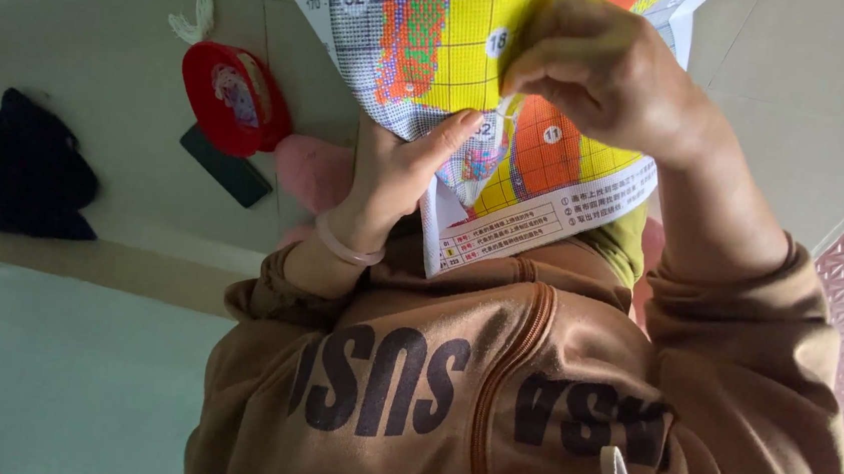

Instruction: A person is performing cross-stitching on a patterned canvas using a needle and thread.

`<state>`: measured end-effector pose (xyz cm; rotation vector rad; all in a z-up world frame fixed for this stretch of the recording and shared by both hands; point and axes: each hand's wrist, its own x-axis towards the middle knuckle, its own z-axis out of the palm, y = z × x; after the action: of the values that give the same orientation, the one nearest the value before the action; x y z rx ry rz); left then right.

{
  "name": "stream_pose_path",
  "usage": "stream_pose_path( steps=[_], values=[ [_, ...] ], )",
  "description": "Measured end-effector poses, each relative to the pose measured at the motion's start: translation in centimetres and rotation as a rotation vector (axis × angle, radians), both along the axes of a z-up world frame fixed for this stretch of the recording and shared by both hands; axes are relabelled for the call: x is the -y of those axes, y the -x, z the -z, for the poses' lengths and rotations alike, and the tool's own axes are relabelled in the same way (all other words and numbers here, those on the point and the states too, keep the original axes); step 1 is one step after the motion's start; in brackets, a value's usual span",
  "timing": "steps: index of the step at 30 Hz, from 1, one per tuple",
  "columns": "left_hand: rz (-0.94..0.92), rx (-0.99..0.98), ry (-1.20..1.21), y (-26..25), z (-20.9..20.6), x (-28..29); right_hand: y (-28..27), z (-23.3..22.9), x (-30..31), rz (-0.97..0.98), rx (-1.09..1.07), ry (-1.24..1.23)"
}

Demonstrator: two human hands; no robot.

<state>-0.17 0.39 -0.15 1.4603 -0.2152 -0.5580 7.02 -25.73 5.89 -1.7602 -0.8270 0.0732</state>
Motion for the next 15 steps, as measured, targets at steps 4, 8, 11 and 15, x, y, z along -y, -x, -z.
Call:
stream_pose_path(
  steps=[4, 8, 11, 15],
  values=[
    [-0.109, 0.27, -0.337, -0.7, -1.0, -0.3, -0.7, 1.1, 0.3, -0.062, -0.207, -0.051],
    [-0.24, 0.112, -0.164, -2.1, -4.1, 1.4, -1.2, 1.8, 0.2, -0.1, -0.294, -0.088],
    [-0.238, 0.08, -0.175, -3.1, -6.2, 1.9, -1.2, 2.2, 0.1, -0.104, -0.34, -0.113],
    [-0.218, 0.075, -0.229, -3.3, -6.7, 2.0, -1.4, 2.7, 0.2, -0.107, -0.336, -0.13]
  ],
)
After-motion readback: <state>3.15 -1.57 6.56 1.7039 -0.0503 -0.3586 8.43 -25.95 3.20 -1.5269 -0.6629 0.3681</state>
